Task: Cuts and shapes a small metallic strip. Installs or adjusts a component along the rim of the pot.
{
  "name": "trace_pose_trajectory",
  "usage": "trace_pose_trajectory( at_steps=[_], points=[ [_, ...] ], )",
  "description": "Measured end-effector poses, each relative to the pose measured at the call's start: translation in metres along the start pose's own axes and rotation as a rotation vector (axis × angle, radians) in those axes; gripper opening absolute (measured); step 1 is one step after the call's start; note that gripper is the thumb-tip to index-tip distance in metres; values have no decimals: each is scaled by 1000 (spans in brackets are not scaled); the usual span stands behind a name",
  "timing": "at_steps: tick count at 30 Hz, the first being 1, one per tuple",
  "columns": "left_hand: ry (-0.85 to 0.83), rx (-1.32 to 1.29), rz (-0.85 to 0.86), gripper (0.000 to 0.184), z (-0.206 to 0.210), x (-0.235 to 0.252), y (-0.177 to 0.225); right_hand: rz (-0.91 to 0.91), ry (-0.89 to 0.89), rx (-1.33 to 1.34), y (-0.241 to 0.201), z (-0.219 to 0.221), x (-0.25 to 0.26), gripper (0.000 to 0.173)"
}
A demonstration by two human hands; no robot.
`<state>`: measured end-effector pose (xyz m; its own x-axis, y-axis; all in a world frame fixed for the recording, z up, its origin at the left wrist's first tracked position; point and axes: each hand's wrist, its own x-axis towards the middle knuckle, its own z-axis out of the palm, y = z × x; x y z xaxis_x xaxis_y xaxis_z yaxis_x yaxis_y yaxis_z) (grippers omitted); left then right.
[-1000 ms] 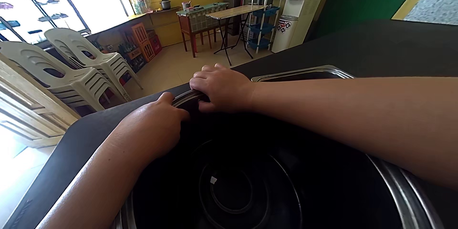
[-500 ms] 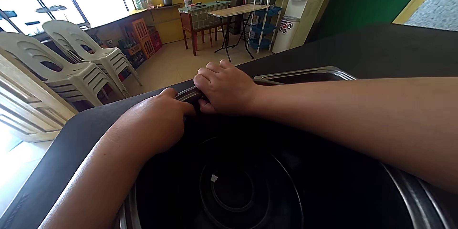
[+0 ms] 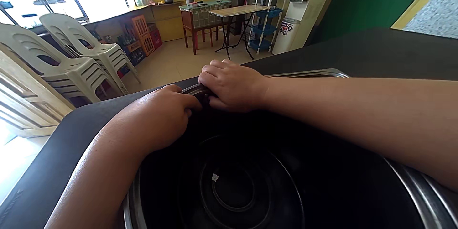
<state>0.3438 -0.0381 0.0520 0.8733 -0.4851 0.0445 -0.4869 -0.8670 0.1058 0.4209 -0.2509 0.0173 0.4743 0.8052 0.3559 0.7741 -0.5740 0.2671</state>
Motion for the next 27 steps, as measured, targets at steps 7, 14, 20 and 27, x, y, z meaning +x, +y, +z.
trace_pose_trajectory(
  at_steps=[7,14,20,27],
  points=[
    [-5,-19,9,29,0,0,-2,26,27,-88,-4,5,0,34],
    [-10,-37,7,30,-1,0,-2,69,63,-116,-10,9,0,34],
    [-16,-51,-8,29,-2,-1,0,2,41,-112,-4,8,-1,35],
    [-29,-65,-21,29,-3,-1,1,15,89,-161,-6,12,0,35]
  ],
)
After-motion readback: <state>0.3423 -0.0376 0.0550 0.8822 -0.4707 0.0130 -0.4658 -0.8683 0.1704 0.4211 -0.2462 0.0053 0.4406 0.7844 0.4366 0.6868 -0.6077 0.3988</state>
